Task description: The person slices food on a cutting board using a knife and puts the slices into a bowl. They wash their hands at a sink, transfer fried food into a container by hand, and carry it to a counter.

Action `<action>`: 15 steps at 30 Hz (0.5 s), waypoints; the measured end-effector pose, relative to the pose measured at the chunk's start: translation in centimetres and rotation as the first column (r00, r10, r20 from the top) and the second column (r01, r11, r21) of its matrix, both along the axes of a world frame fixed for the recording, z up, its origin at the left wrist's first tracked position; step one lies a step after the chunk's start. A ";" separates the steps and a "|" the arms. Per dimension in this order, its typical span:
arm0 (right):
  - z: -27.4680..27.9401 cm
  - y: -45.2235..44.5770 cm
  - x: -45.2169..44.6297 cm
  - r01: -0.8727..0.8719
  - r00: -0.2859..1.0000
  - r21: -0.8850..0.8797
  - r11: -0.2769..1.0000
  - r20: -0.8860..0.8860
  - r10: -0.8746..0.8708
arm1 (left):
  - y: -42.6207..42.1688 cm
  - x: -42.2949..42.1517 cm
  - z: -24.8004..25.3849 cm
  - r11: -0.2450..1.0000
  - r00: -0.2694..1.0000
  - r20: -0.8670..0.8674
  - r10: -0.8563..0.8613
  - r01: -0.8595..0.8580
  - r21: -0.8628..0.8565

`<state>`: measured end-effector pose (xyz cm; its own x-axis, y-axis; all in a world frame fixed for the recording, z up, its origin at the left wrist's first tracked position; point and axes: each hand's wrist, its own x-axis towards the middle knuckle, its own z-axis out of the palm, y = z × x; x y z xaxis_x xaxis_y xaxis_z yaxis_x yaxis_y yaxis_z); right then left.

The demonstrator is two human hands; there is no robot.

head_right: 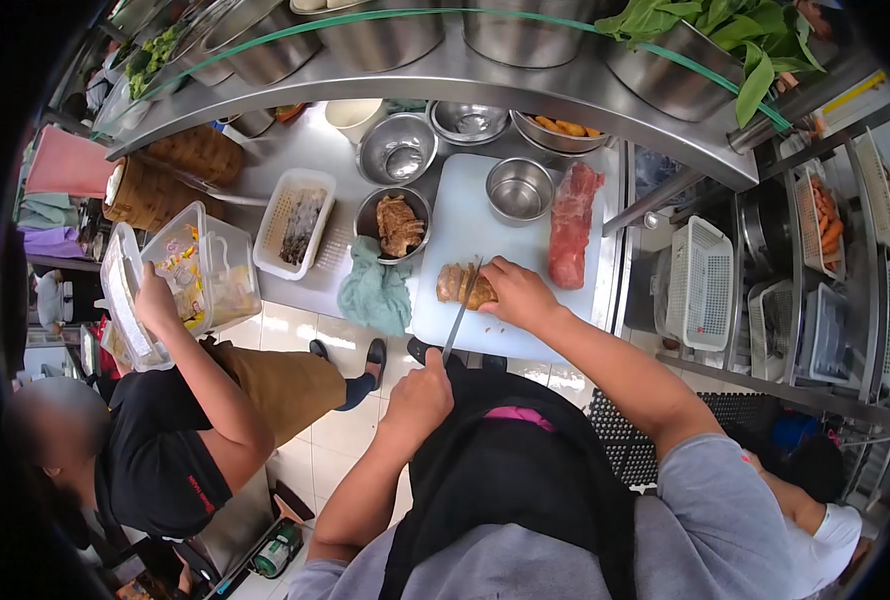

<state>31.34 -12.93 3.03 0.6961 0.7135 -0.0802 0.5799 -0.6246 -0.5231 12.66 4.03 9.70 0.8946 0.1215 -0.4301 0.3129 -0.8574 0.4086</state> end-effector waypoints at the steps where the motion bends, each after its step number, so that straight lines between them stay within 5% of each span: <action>1: 0.1 0.0 0.0 -0.002 1.000 0.004 1.000 0.003 0.002 | 0.0 -0.1 0.1 1.000 1.000 -0.011 -0.016 0.016 0.003; 15: 0.2 0.0 0.5 -0.020 0.999 0.004 1.000 -0.040 0.020 | 0.5 2.5 -1.7 0.992 0.998 -0.035 -0.048 0.044 -0.115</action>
<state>31.80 -12.93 3.21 0.6777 0.7278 -0.1049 0.5710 -0.6108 -0.5485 15.14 4.57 7.95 0.8810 0.0289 -0.4723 0.2915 -0.8194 0.4935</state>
